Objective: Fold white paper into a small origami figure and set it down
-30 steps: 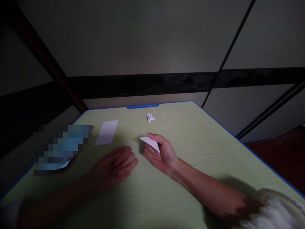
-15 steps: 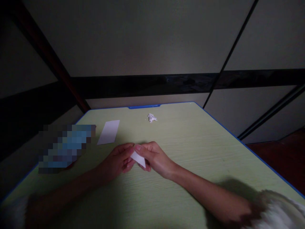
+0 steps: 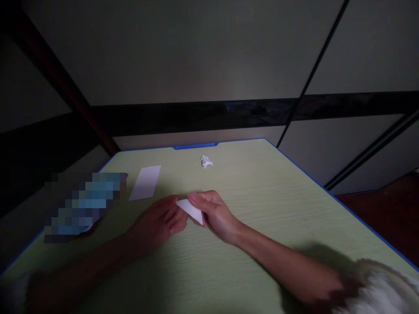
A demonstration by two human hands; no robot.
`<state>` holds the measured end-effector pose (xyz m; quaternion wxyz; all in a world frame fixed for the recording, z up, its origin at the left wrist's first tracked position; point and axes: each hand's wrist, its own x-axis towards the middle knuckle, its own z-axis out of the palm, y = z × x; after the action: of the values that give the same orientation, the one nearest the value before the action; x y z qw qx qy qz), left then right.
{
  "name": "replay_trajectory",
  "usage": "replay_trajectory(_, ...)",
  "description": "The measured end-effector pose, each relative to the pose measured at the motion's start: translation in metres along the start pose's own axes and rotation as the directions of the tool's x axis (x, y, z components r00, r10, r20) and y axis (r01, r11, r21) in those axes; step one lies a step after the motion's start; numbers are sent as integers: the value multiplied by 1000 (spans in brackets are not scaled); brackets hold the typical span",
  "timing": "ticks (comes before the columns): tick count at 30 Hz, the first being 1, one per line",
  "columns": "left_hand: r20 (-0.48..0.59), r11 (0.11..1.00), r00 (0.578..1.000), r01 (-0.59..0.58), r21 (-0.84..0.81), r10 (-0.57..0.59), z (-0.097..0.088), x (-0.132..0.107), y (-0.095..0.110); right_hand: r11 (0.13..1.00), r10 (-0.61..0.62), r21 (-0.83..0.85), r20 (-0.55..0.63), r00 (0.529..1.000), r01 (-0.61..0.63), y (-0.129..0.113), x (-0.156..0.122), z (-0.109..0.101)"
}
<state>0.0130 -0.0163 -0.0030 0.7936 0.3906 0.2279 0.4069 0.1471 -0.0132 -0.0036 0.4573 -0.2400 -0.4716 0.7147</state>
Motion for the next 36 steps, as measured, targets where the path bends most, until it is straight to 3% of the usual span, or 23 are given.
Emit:
replay_trajectory(6, -81, 983, 997, 25, 184, -10, -7, 4, -7, 985, 49, -171, 123, 991, -28, 5, 2, -4)
replay_trajectory(9, -72, 966, 997, 6, 259, 13, -8, 2, -7, 982, 64, -186, 161, 985, -34, 5, 2, -5)
replay_trajectory(13, -94, 979, 992, -61, 195, 80, -7, 2, -4, 998, 15, -70, 108, 994, -7, 5, 4, -7)
replay_trajectory(18, -105, 995, 993, -53, 79, 62, -8, 1, 0, 999, 35, 13, 90, 995, -36, 3, 4, -7)
replay_trajectory(25, -120, 999, 992, -41, 17, 43, -8, 2, 0, 1000, 28, -11, 102, 994, -27, 2, 4, -9)
replay_trajectory(31, -107, 999, 993, -54, 10, 55, -8, 4, -3, 987, -71, -138, 71, 995, 80, -2, 2, -3)
replay_trajectory(36, -97, 991, 991, -78, 112, 89, -7, 4, -6, 960, -136, -234, 78, 988, 151, -5, 0, 0)
